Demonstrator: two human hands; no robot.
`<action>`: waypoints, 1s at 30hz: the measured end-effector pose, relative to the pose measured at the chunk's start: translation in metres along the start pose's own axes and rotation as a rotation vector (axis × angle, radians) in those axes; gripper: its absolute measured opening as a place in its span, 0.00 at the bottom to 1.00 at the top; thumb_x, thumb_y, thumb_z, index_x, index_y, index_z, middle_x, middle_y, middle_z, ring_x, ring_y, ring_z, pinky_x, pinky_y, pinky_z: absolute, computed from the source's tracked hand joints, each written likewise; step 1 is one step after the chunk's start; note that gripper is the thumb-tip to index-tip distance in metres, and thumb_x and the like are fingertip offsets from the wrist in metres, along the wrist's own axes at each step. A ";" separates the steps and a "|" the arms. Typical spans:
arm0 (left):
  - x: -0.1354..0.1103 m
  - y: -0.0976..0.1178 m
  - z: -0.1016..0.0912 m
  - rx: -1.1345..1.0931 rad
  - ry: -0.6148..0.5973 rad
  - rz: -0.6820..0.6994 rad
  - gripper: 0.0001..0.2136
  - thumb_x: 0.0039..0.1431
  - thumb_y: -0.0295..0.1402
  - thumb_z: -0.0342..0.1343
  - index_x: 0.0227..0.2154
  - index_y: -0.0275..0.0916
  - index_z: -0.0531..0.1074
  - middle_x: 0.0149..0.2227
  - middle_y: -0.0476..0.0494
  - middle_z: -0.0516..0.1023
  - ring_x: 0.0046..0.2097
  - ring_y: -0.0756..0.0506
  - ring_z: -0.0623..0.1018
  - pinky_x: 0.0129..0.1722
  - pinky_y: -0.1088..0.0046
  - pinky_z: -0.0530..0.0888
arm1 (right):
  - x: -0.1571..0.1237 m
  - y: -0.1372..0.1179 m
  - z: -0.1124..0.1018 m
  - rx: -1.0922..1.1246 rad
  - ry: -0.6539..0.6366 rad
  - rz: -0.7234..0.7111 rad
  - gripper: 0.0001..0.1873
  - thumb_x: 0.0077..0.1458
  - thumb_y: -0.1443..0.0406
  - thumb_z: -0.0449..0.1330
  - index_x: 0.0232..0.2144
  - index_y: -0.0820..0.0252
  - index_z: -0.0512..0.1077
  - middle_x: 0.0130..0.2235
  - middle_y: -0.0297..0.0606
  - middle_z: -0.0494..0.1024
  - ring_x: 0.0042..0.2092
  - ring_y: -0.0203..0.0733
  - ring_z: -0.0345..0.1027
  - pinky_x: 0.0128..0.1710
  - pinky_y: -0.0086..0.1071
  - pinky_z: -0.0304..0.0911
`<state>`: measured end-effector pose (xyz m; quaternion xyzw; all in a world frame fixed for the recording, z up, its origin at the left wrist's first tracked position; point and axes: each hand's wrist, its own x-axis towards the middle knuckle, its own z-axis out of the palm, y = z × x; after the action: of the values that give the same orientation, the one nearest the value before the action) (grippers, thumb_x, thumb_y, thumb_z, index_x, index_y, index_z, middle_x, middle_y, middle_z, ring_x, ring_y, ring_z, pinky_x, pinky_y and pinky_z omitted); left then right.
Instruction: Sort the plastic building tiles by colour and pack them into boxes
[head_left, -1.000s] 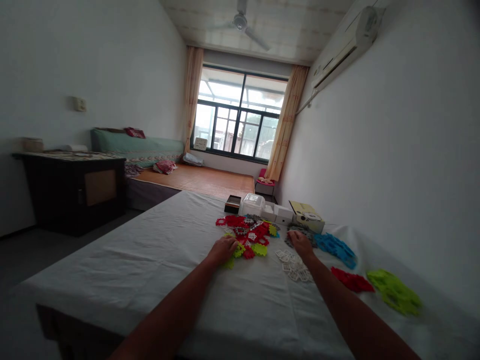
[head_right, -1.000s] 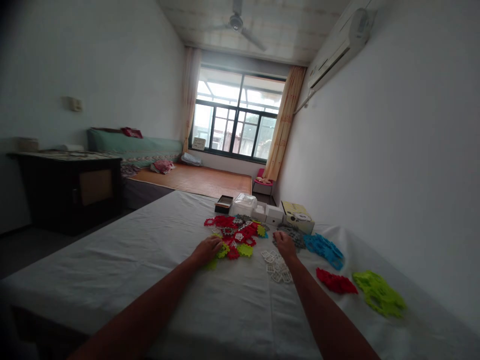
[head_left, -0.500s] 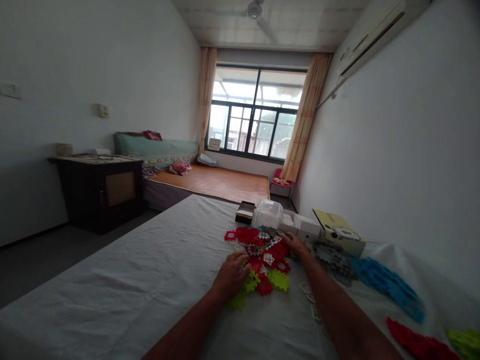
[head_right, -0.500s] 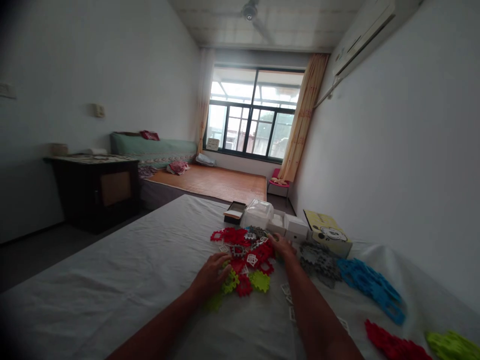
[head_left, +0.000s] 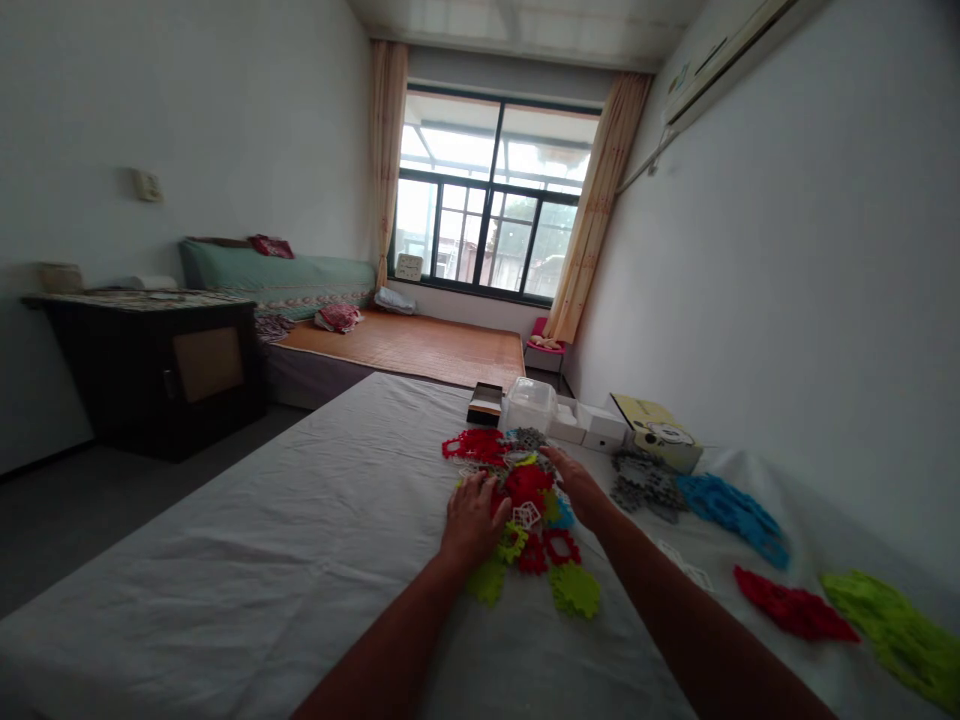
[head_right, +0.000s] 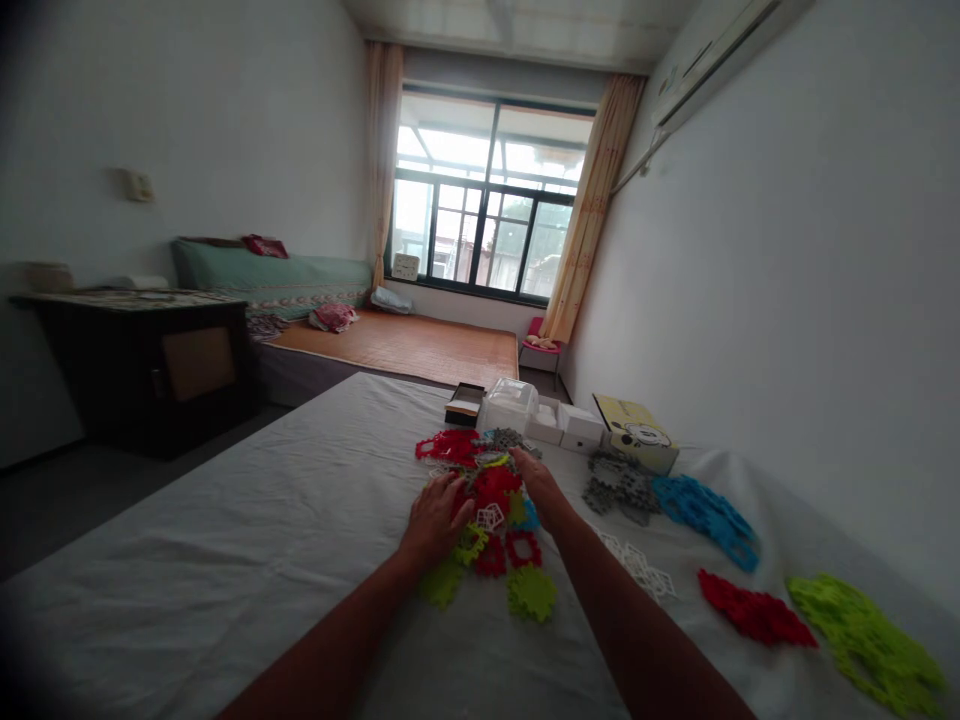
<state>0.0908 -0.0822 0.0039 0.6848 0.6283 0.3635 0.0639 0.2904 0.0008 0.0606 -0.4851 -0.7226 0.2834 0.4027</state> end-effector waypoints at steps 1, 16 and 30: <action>0.000 0.000 -0.001 0.000 -0.001 0.001 0.21 0.59 0.45 0.47 0.53 0.42 0.64 0.58 0.37 0.62 0.59 0.36 0.60 0.58 0.55 0.58 | -0.002 -0.004 -0.017 0.024 0.002 0.001 0.32 0.58 0.46 0.37 0.50 0.54 0.69 0.53 0.39 0.72 0.53 0.46 0.65 0.43 0.38 0.66; 0.009 -0.004 -0.004 0.130 -0.001 0.099 0.18 0.60 0.42 0.44 0.46 0.40 0.71 0.51 0.41 0.71 0.53 0.40 0.68 0.55 0.62 0.63 | -0.117 0.055 -0.092 -0.655 -0.179 -0.157 0.20 0.57 0.53 0.50 0.51 0.44 0.68 0.56 0.35 0.68 0.58 0.48 0.57 0.57 0.47 0.49; 0.021 -0.025 -0.002 0.196 -0.056 0.169 0.22 0.59 0.47 0.40 0.46 0.41 0.72 0.51 0.43 0.74 0.53 0.41 0.71 0.54 0.64 0.68 | -0.170 0.132 -0.249 -0.749 -0.017 0.103 0.23 0.51 0.48 0.53 0.44 0.52 0.72 0.49 0.40 0.73 0.49 0.49 0.64 0.48 0.42 0.58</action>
<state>0.0681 -0.0587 0.0005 0.7481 0.5991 0.2850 -0.0166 0.6010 -0.1040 0.0309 -0.6320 -0.7542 0.0232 0.1767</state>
